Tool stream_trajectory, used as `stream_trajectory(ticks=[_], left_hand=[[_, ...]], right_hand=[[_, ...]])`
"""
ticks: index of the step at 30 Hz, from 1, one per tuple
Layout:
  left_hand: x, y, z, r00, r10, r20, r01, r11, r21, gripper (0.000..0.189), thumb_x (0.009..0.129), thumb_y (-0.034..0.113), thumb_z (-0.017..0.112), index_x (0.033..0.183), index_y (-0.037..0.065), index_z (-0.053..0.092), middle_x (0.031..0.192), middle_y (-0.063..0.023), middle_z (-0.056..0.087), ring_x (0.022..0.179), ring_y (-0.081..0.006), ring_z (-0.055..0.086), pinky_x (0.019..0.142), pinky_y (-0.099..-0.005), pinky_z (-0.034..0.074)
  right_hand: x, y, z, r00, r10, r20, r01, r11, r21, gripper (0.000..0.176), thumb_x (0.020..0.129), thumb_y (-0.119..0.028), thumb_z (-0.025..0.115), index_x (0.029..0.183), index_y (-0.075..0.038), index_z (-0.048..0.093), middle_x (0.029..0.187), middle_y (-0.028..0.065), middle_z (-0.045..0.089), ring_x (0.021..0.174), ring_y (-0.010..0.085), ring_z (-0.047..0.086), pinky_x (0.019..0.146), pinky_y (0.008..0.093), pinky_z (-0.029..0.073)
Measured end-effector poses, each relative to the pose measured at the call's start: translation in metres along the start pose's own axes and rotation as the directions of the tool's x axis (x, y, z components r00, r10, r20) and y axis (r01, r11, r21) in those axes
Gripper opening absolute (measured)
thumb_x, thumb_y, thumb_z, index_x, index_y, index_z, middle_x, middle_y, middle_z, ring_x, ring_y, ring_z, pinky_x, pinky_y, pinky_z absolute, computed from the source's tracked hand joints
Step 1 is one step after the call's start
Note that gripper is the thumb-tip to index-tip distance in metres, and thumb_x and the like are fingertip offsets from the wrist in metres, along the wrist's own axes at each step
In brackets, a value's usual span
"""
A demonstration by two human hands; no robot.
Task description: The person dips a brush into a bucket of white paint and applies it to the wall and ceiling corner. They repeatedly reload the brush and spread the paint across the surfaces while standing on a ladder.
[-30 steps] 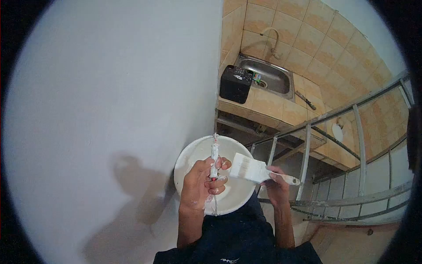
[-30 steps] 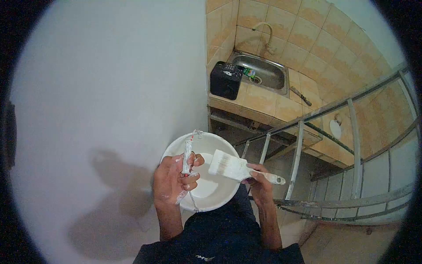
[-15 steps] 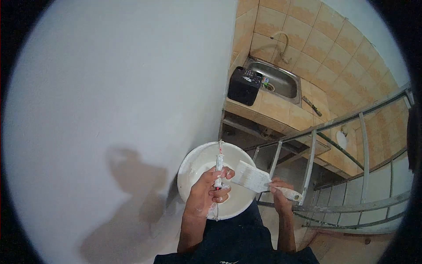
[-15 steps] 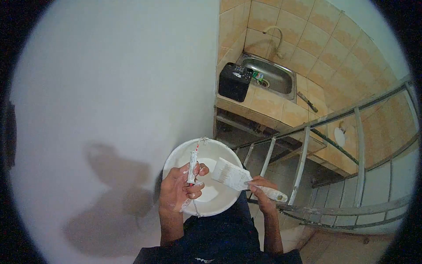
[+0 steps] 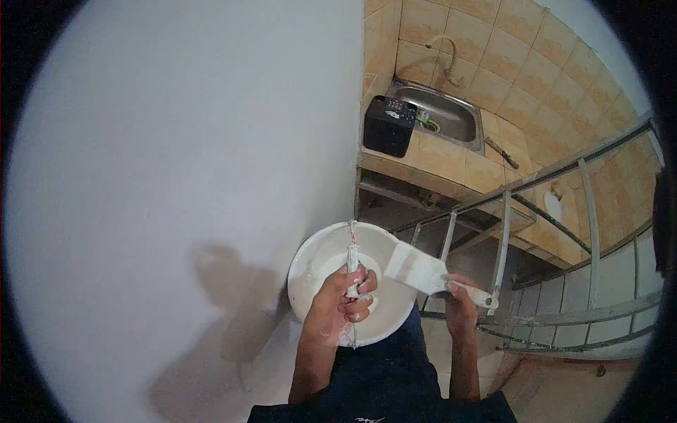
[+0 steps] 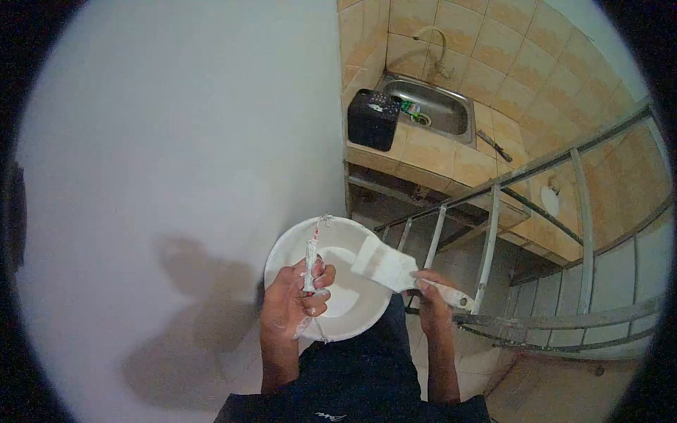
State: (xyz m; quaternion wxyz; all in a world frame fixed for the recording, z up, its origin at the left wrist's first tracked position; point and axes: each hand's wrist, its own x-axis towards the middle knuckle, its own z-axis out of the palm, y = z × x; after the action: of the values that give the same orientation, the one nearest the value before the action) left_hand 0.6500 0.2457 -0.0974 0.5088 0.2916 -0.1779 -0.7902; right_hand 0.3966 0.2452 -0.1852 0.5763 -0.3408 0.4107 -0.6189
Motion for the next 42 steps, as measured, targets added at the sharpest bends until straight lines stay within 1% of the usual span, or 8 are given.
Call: stream_trajectory(ticks=[11,17,20,26,31,34,39,42], left_hand=[[-0.004,-0.016,-0.007,0.999,0.014,0.046,-0.012,0.999,-0.039,0.031,0.092,0.04,0.045,0.094,0.009,0.044,0.073,0.0017,0.032,0.052,-0.0025,0.023,0.045,-0.0177,0.022],[-0.009,-0.023,-0.013,1.0,0.018,-0.026,-0.02,0.997,-0.079,0.032,0.09,0.041,0.045,0.091,0.01,0.044,0.072,0.0021,0.033,0.051,-0.0031,0.024,0.044,-0.0186,0.021],[-0.014,-0.028,-0.009,0.993,0.032,-0.112,-0.029,0.999,0.027,0.029,0.089,0.039,0.045,0.09,0.01,0.044,0.07,0.0022,0.033,0.05,-0.0032,0.024,0.044,-0.0189,0.021],[-0.024,-0.045,-0.017,0.989,0.011,-0.145,-0.015,1.0,-0.026,0.025,0.09,0.035,0.042,0.09,0.009,0.044,0.068,0.0017,0.033,0.047,-0.0042,0.024,0.041,-0.0205,0.022],[-0.025,-0.047,-0.021,0.979,0.053,-0.194,-0.067,0.996,-0.062,0.025,0.09,0.034,0.043,0.091,0.009,0.045,0.068,0.0016,0.033,0.046,-0.0047,0.023,0.041,-0.0207,0.023],[-0.016,-0.046,-0.025,0.978,0.074,-0.195,-0.095,0.991,-0.098,0.024,0.09,0.033,0.043,0.091,0.009,0.046,0.068,0.0014,0.033,0.046,-0.0049,0.023,0.041,-0.0206,0.024],[-0.02,-0.048,-0.019,0.959,0.067,-0.276,-0.102,0.988,-0.114,0.024,0.089,0.033,0.045,0.088,0.009,0.047,0.067,0.0012,0.034,0.046,-0.0051,0.025,0.041,-0.0206,0.024],[-0.017,-0.056,-0.013,0.942,0.129,-0.31,-0.163,0.983,-0.088,0.025,0.089,0.033,0.047,0.088,0.008,0.049,0.067,0.0009,0.034,0.046,-0.0052,0.025,0.04,-0.0206,0.023]], right_hand=[[-0.005,0.001,0.003,0.999,-0.009,0.041,0.005,0.996,0.094,0.026,0.081,-0.016,0.06,0.099,0.004,0.062,0.096,0.0156,0.063,0.086,0.0259,0.064,0.07,0.0379,0.056],[-0.003,0.015,-0.006,0.995,0.098,0.029,-0.099,0.993,0.059,0.024,0.081,-0.016,0.059,0.097,0.002,0.062,0.095,0.0125,0.062,0.085,0.0243,0.063,0.068,0.0355,0.054],[0.001,0.021,-0.008,0.992,0.127,-0.028,-0.125,0.99,0.069,0.026,0.081,-0.017,0.058,0.098,0.002,0.061,0.094,0.0118,0.062,0.083,0.0236,0.063,0.068,0.0343,0.054],[0.022,0.021,0.012,0.992,0.104,0.074,-0.112,0.988,0.108,0.026,0.083,-0.019,0.057,0.099,0.002,0.061,0.093,0.0118,0.062,0.083,0.0213,0.063,0.066,0.0324,0.055],[0.056,0.012,0.054,0.979,0.113,0.171,-0.13,0.987,0.093,0.025,0.085,-0.018,0.056,0.1,0.001,0.061,0.094,0.0101,0.062,0.083,0.0201,0.063,0.066,0.0306,0.055],[0.082,0.005,0.09,0.966,0.122,0.228,-0.146,0.985,0.092,0.026,0.089,-0.02,0.053,0.107,-0.002,0.058,0.105,0.0076,0.059,0.092,0.0183,0.061,0.074,0.0329,0.053],[0.133,-0.016,0.17,0.965,0.097,0.244,-0.131,0.983,0.127,0.026,0.088,-0.024,0.059,0.106,-0.005,0.06,0.101,0.0075,0.06,0.089,0.0159,0.06,0.078,0.0316,0.051],[0.161,-0.058,0.237,0.917,-0.18,0.355,0.118,0.975,0.189,0.019,0.085,-0.02,0.061,0.096,-0.004,0.065,0.087,0.0054,0.063,0.077,0.0133,0.062,0.068,0.028,0.053]])
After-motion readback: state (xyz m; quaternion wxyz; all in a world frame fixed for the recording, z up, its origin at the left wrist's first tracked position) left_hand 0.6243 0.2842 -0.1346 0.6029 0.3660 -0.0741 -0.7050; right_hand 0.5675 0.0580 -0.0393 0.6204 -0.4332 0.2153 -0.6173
